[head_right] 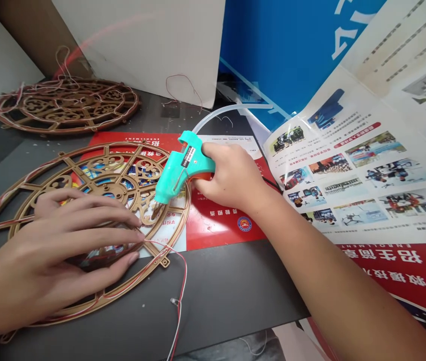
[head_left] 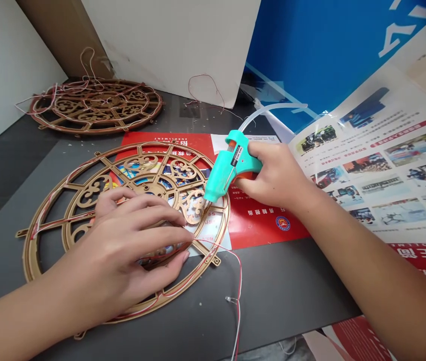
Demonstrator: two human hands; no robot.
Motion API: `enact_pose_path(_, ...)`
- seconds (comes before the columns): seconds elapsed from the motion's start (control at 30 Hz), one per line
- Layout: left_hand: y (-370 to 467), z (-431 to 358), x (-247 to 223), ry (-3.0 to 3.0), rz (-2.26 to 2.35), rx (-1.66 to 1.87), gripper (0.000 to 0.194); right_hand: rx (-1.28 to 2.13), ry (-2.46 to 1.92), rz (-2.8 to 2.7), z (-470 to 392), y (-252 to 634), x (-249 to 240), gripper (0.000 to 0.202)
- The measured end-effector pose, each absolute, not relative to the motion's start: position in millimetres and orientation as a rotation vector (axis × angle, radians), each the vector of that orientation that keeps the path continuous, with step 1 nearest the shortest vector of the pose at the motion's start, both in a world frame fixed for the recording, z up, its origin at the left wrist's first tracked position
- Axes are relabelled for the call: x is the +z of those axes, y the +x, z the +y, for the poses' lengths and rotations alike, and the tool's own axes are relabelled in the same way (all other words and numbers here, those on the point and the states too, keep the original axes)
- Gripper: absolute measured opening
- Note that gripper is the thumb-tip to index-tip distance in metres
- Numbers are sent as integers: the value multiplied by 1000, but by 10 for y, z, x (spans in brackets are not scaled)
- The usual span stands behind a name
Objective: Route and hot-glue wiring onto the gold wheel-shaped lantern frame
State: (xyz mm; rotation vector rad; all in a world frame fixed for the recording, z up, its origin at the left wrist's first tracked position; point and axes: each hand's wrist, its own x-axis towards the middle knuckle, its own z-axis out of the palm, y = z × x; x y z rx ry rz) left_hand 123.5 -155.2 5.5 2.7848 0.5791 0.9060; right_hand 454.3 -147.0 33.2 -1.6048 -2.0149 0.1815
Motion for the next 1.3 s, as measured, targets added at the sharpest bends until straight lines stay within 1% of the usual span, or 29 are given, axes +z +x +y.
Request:
enact_pose_path(0.43,1222,-1564,46,2755,619,875,13,231,-1574,-2081,-1460,4479,213,46)
enact_pose_path(0.63,1198,-1546,80,2754,638,876,13,201,-1493,-2086,-1467,4479,195,41)
enact_pose_path(0.97,1226,-1561,64,2764,679,888,17,167,-1526,-2108,-1467,4466,190,42)
enact_pose_path(1.3,1226,-1535,85,2724,645,890,13,114,-1413,-2126,-1439,4507,111,42)
